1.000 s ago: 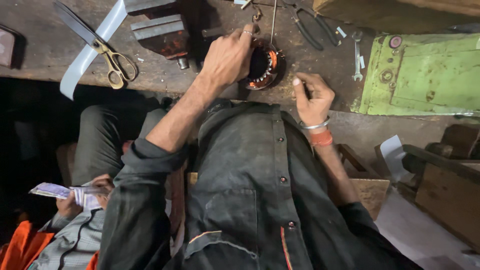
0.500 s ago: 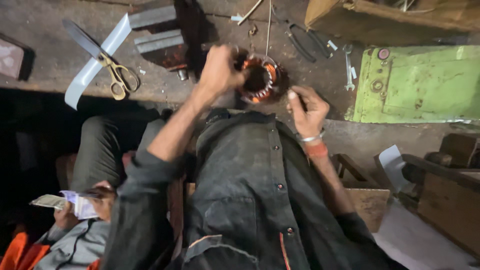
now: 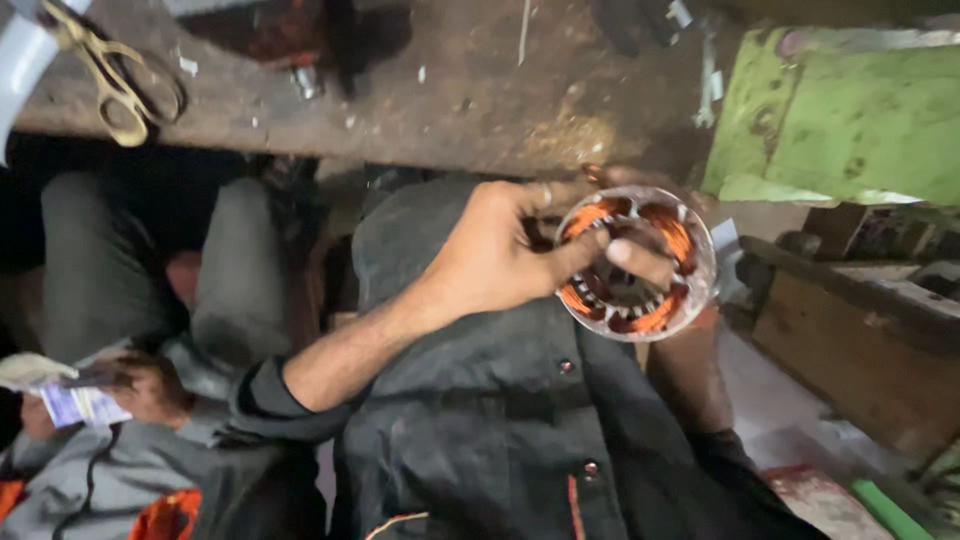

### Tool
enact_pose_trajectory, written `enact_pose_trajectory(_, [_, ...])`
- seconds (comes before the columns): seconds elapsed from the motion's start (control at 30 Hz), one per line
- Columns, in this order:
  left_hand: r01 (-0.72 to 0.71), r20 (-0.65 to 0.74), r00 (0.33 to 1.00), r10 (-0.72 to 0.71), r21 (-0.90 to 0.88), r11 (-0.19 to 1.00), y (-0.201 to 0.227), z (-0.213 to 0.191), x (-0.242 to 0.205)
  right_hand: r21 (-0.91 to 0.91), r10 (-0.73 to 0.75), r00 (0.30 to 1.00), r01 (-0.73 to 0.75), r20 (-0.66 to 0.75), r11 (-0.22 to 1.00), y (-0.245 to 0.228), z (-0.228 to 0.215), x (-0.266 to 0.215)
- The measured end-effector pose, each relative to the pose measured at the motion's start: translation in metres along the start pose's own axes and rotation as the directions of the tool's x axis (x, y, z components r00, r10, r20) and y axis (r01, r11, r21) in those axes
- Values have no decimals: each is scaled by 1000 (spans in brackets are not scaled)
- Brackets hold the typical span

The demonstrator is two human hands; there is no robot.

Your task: The person winds copper wire around a motor stator core, using both hands to insert and arrange the wire into slots. They occasionally use a small tool to push the wire into place and adjust the winding.

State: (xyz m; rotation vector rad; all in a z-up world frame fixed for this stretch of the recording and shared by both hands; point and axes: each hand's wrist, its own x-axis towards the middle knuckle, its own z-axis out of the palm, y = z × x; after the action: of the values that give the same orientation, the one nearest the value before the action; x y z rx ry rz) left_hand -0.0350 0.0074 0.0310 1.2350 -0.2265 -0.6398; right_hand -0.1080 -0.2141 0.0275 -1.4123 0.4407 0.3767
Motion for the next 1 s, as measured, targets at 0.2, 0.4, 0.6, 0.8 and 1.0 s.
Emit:
enact_pose_trajectory(0.2, [158,177,967,-183,150,976,-6,-19,-3,78,238,969,-233,-65,969,6,14,-15])
enact_pose_trajectory(0.4, [147,299,938,-177,121,982,1,-33,4,29,150,981,-148,-126,989,13,15,-10])
enact_pose_trajectory(0.6, [100,358,923,-143,135,986,2,-41,9,-74,32,996,-38,-83,997,21,6,-7])
enact_pose_trajectory(0.8, [97,305,941,-146,169,981,9,-34,8,-96,-7,1000,8,5,995,19,7,-8])
enact_pose_trajectory(1.0, [155,220,952,-215,258,953,14,-25,7,-57,15,999,-16,-30,998,21,5,-10])
